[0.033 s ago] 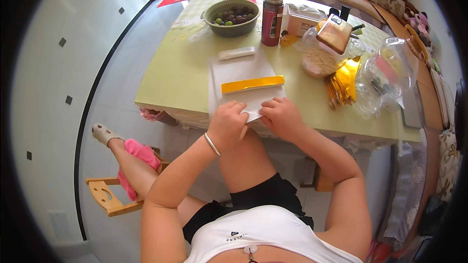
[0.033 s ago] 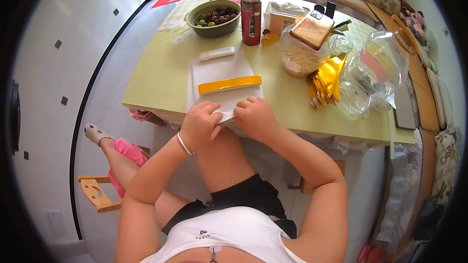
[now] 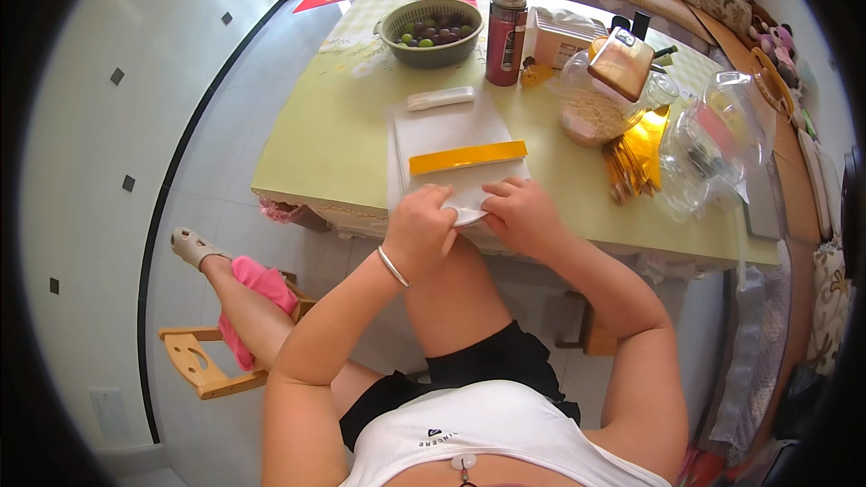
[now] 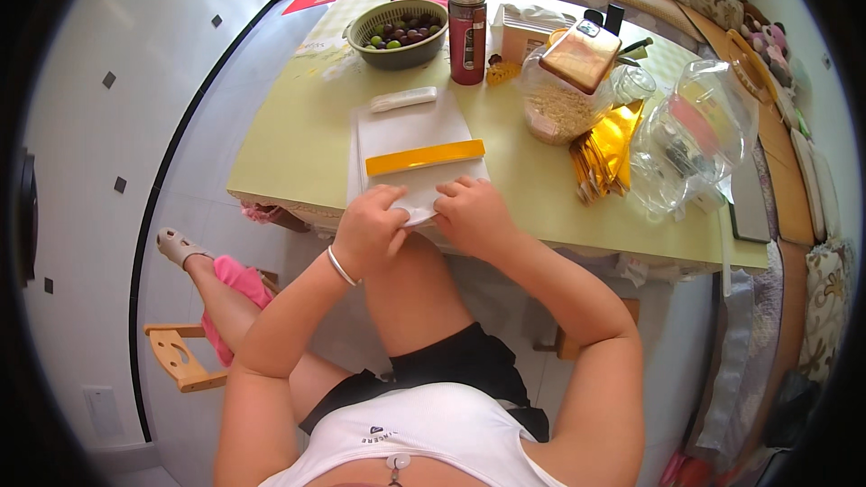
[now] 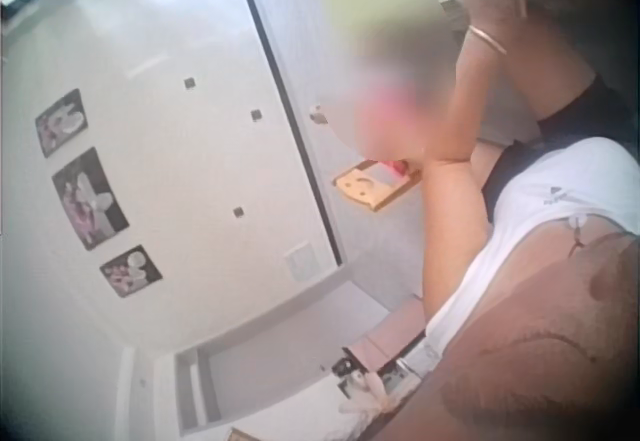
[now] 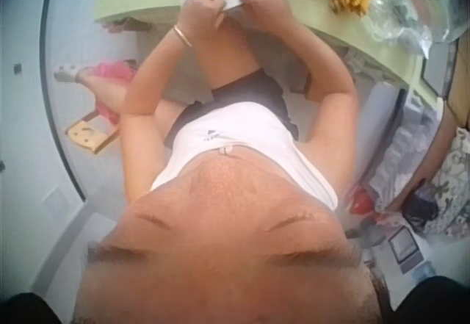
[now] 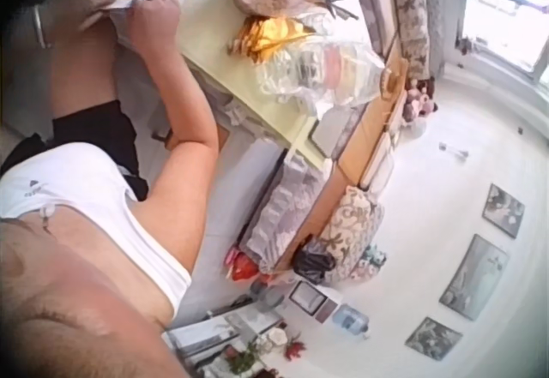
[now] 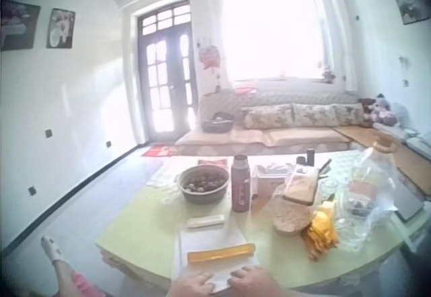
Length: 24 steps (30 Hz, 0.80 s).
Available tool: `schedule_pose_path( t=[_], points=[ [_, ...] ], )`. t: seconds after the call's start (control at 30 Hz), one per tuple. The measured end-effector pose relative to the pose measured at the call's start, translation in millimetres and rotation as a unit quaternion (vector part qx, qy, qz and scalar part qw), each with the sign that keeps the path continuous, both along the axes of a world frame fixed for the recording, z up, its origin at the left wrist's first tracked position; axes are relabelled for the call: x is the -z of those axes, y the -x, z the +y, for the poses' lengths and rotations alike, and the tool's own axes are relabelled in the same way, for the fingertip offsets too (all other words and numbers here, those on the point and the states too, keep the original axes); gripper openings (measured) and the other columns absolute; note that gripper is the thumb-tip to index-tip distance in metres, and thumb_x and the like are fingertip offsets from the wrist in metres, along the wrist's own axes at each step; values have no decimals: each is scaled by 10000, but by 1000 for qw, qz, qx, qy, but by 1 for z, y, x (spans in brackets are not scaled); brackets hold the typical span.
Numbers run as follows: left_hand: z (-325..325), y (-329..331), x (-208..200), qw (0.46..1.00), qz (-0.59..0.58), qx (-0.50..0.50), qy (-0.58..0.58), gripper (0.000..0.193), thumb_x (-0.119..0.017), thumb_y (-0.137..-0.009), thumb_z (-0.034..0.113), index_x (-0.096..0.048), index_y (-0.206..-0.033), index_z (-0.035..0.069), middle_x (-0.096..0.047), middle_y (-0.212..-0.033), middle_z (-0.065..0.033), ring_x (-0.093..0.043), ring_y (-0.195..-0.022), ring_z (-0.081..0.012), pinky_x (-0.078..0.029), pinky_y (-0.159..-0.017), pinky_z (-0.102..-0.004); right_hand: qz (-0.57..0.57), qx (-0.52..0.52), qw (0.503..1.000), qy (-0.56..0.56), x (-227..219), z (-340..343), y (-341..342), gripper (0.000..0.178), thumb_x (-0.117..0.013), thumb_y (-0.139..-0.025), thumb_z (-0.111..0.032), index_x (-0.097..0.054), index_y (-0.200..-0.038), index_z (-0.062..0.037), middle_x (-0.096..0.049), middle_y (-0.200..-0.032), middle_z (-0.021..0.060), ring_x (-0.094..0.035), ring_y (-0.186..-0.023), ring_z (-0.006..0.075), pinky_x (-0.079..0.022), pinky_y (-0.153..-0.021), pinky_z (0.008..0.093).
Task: The person sits at a table and folds a yellow sheet of paper into a triangular shape using a white sheet as a guide. They repeat this folding process multiple times, placing the finished pieces on the table.
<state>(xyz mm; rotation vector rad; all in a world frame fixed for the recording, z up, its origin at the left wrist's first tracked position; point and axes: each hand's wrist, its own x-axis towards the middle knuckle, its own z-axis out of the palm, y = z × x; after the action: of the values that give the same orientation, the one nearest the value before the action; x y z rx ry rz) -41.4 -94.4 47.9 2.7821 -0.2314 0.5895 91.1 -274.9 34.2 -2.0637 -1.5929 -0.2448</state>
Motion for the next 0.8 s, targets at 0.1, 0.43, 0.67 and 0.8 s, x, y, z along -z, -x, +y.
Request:
schedule_pose_path(
  t=[0.1, 0.43, 0.67, 0.8],
  points=[
    [13, -2, 14, 997, -17, -3, 72, 123, -733, -750, 95, -712, -832, 7, -638, -1213, -268, -607, -1135, -402, -501, -971, -447, 56, -44, 997, -20, 4, 7, -17, 108, -707, -810, -161, -706, -806, -53, -696, -1154, 136, -651, -1075, 316, -510, -916, 417],
    [30, -7, 4, 995, 48, -35, 85, 110, -737, -735, 133, -738, -817, 60, -578, -1339, -275, -542, -1258, -414, -467, -989, -426, 168, -90, 980, 66, -7, 4, -60, 115, -723, -831, -141, -718, -874, -34, -653, -1283, 151, -638, -1084, 311, -514, -921, 408],
    [43, -16, 21, 995, 34, -35, 86, 123, -735, -716, 166, -750, -823, 107, -574, -1349, -270, -503, -1283, -431, -416, -1022, -485, 155, -110, 982, -21, 2, 14, -68, 96, -744, -804, -110, -732, -887, -64, -653, -1300, 127, -612, -1132, 322, -505, -942, 404],
    [37, -15, 7, 997, 2, -49, 60, 103, -735, -695, 143, -733, -787, 95, -622, -1264, -235, -537, -1227, -397, -435, -987, -475, 171, -107, 978, -45, 11, 18, -83, 110, -755, -778, -140, -735, -853, -63, -676, -1258, 122, -612, -1127, 333, -503, -948, 427]
  ],
)
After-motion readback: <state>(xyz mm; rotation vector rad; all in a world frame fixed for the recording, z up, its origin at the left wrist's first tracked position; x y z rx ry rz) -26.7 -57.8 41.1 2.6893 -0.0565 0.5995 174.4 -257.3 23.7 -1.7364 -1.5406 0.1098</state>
